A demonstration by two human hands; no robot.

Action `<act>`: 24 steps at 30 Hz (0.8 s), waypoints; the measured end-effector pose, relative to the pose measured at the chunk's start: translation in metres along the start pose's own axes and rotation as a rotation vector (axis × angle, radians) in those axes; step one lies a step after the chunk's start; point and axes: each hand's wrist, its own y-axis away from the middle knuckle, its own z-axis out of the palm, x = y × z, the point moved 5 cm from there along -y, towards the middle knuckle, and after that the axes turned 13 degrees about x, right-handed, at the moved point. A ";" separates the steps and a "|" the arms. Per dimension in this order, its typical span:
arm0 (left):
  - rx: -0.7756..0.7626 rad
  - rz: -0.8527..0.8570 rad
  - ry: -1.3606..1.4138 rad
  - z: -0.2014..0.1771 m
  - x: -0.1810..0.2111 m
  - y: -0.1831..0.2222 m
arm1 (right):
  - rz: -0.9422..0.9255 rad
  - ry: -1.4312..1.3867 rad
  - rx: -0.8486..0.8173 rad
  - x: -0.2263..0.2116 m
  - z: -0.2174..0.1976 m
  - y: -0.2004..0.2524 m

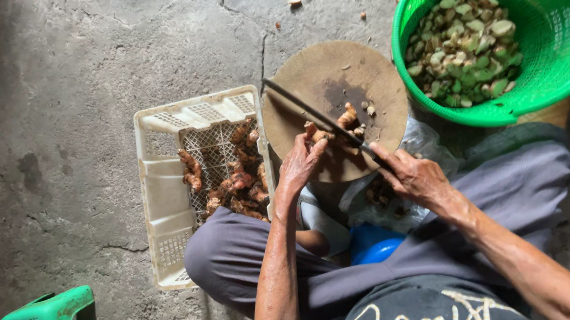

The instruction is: The person sits on the floor and uses a large knife to chop ginger roots on a round wooden board. They pick ginger from a white crate, slice it into pieces, and place the chopped pieces into a green basket.

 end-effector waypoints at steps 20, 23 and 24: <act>-0.087 -0.304 0.157 -0.023 0.011 0.026 | -0.074 0.013 0.008 -0.002 -0.018 -0.006; -0.102 -0.332 0.259 -0.024 0.015 0.027 | -0.009 0.042 -0.119 0.016 0.000 -0.004; -0.116 -0.340 0.322 -0.026 0.014 0.033 | 0.017 0.037 -0.156 0.018 0.005 0.002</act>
